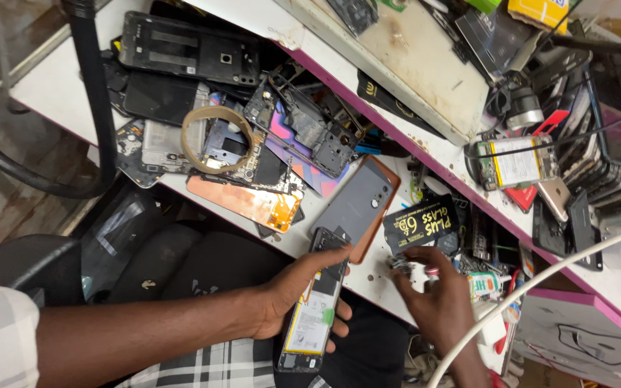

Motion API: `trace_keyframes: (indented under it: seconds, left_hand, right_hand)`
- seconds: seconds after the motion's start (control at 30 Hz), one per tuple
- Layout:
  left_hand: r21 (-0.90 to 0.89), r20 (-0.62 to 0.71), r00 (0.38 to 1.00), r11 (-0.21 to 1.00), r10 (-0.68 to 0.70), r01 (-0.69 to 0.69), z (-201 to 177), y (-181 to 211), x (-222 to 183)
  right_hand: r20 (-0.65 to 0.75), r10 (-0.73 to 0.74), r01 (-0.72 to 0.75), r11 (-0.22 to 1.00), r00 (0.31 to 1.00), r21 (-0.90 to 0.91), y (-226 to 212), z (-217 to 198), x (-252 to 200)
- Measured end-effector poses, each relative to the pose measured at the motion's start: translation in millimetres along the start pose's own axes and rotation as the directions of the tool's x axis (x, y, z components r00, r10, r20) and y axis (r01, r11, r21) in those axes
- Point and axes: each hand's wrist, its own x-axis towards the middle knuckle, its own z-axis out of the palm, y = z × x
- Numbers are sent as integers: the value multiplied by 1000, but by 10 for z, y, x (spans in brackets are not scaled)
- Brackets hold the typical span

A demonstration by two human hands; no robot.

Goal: The person uses a screwdriver to unscrew and remove small internal components from a mobile phone on a repair bench.

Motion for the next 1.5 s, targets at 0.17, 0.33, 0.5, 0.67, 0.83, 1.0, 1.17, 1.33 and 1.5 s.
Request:
trace_keyframes:
  seconds: [0.17, 0.33, 0.5, 0.67, 0.83, 1.0, 1.17, 1.33, 1.5]
  left_hand:
    - [-9, -59, 997, 999, 45, -45, 10, 85, -24]
    - [-11, -115, 990, 996, 86, -88, 19, 81, -54]
    - [-33, -137, 989, 997, 60, -65, 11, 70, -31]
    - [-45, -23, 1000, 999, 22, -23, -11, 21, -23]
    - [-39, 100, 995, 999, -17, 21, -52, 13, -27]
    - [-43, 169, 985, 999, -20, 28, -66, 51, -5]
    - [-38, 117, 993, 999, -22, 27, -15, 85, 30]
    - [-53, 119, 992, 998, -35, 41, 19, 116, 44]
    - [-89, 123, 992, 995, -43, 54, 55, 109, 84]
  right_hand:
    - [-80, -139, 132, 987, 987, -92, -82, 230, -140]
    - [-91, -201, 188, 974, 975, -128, -222, 272, -113]
    - [-106, 110, -109, 994, 988, 21, -122, 135, -71]
    - [-58, 189, -180, 974, 980, 135, 142, -11, 62]
    - [90, 170, -190, 932, 981, 308, 262, 14, 68]
    - [4, 148, -133, 879, 989, 459, 349, 33, 93]
    - [-5, 163, -100, 633, 987, 768, 521, 18, 120]
    - [-39, 178, -80, 615, 983, 785, 587, 32, 93]
    - [-146, 88, 40, 714, 985, 699, 461, 8, -26]
